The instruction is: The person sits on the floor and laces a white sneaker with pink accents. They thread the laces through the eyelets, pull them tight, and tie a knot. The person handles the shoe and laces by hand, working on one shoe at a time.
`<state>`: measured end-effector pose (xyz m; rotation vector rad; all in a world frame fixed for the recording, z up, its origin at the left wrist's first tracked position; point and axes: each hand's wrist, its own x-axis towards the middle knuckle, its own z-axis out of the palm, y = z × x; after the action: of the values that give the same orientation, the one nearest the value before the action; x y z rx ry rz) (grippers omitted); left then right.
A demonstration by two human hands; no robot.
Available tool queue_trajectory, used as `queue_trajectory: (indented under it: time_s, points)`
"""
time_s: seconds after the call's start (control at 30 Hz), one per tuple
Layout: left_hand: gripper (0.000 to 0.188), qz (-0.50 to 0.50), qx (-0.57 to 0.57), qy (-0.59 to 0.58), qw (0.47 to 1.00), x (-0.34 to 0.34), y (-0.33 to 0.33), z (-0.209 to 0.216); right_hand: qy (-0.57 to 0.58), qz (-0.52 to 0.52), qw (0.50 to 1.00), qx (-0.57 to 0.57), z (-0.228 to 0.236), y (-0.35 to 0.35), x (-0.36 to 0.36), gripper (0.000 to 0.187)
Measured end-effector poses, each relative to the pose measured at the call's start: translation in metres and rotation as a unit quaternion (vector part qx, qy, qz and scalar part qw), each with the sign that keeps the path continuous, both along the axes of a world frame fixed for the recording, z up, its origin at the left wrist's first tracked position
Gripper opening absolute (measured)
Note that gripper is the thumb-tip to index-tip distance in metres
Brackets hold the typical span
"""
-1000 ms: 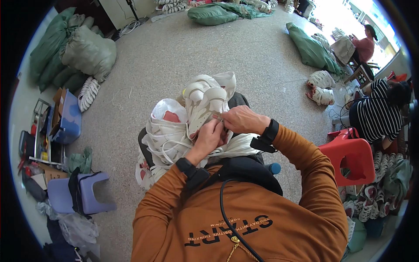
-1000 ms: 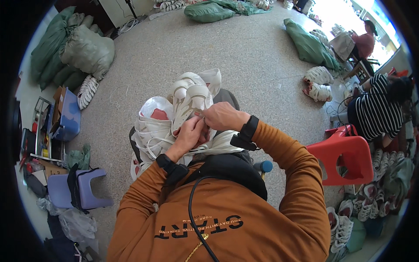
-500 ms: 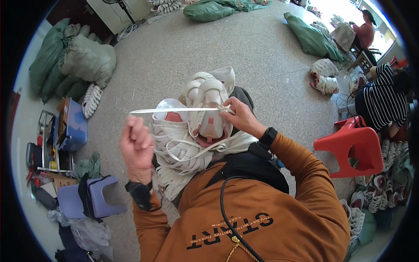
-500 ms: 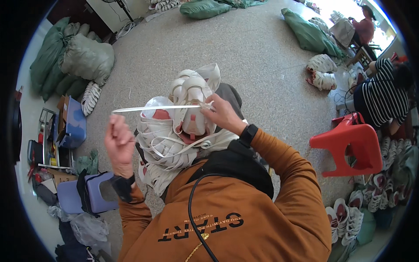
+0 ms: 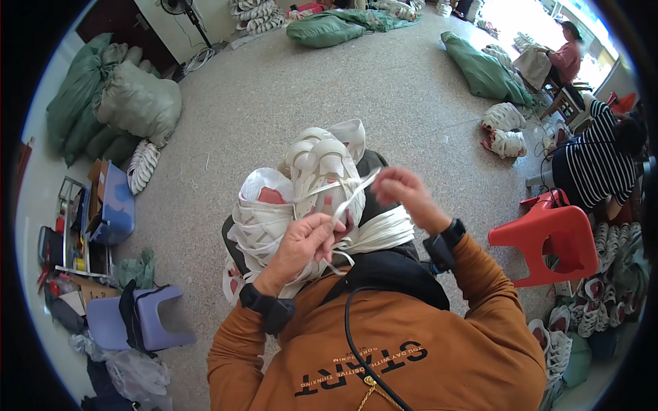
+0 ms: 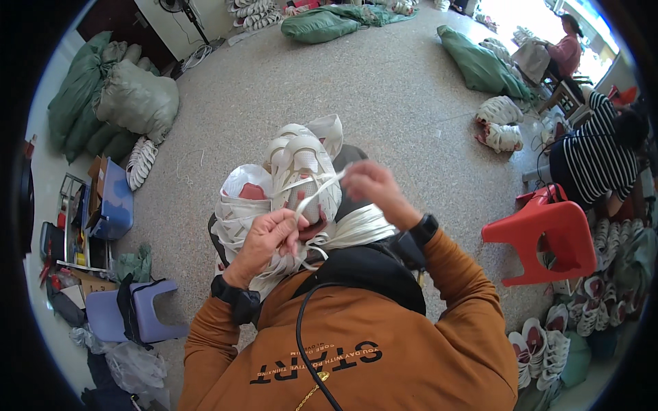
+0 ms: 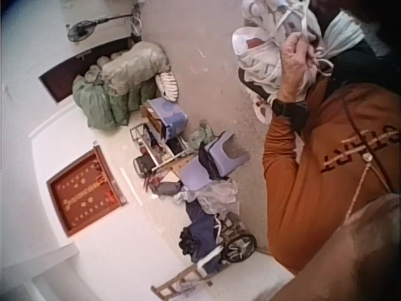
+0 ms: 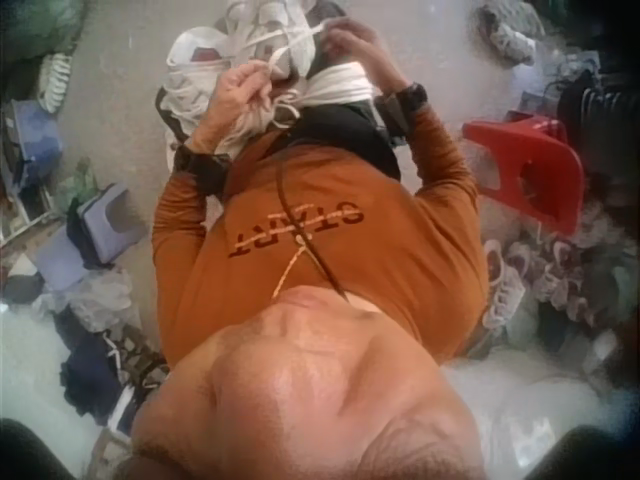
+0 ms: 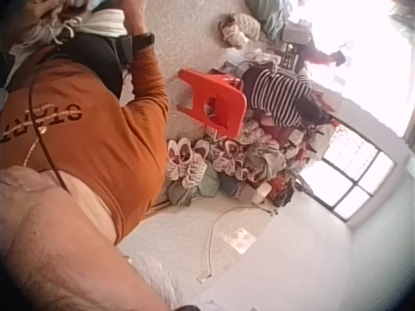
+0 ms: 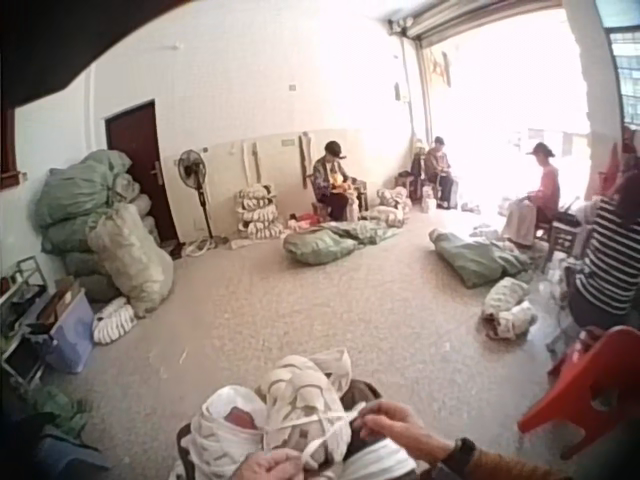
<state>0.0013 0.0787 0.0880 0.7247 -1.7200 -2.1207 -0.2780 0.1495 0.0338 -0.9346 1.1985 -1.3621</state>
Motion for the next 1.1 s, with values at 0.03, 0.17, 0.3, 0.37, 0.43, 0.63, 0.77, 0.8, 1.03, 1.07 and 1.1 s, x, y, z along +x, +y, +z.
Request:
queue_trajectory:
  time_s: [0.03, 0.17, 0.3, 0.37, 0.43, 0.63, 0.77, 0.8, 1.03, 1.07, 1.1]
  points:
    - [0.026, 0.019, -0.019, 0.033, 0.999, -0.008, -0.004, 0.0, -0.014, 0.018, 1.0, 0.01, -0.005, 0.001, 0.014, 0.016]
    - [0.024, 0.005, 0.032, 0.05, 0.998, -0.04, -0.016, 0.026, 0.007, 0.219, 0.976, 0.01, 0.008, 0.012, 0.07, 0.024]
    - [0.024, 0.016, -0.09, 0.068, 0.994, -0.072, -0.03, 0.018, 0.017, 0.31, 0.95, -0.037, 0.01, 0.009, 0.086, 0.026]
    - [0.024, 0.043, -0.079, 0.068, 0.994, -0.076, -0.029, 0.008, -0.029, 0.314, 0.947, -0.059, 0.023, 0.009, 0.078, 0.03]
    - [0.024, 0.05, -0.073, 0.045, 0.995, -0.072, -0.026, -0.011, -0.075, 0.279, 0.953, -0.094, 0.05, 0.017, 0.067, 0.032]
    - [0.023, 0.085, 0.005, 0.057, 0.995, -0.074, -0.031, -0.001, -0.157, 0.27, 0.949, -0.038, 0.062, 0.036, 0.057, 0.028]
    - [0.031, -0.048, 0.023, -0.017, 0.998, -0.054, -0.015, -0.021, -0.169, 0.115, 0.977, -0.061, 0.067, 0.026, 0.033, 0.022]
    - [0.032, -0.038, 0.027, 0.019, 0.999, -0.05, 0.003, -0.022, -0.177, 0.066, 0.981, -0.051, 0.065, 0.02, 0.021, 0.022]
    - [0.027, -0.113, -0.064, -0.065, 0.989, 0.005, 0.008, -0.077, -0.342, -0.201, 0.903, -0.167, 0.035, 0.007, -0.112, 0.019]
    - [0.027, -0.124, -0.063, -0.074, 0.987, 0.01, 0.008, -0.074, -0.317, -0.244, 0.897, -0.187, 0.032, 0.011, -0.126, 0.019]
    - [0.026, -0.109, -0.028, -0.041, 0.993, 0.011, 0.005, -0.068, -0.313, -0.265, 0.895, -0.175, 0.026, 0.014, -0.134, 0.019]
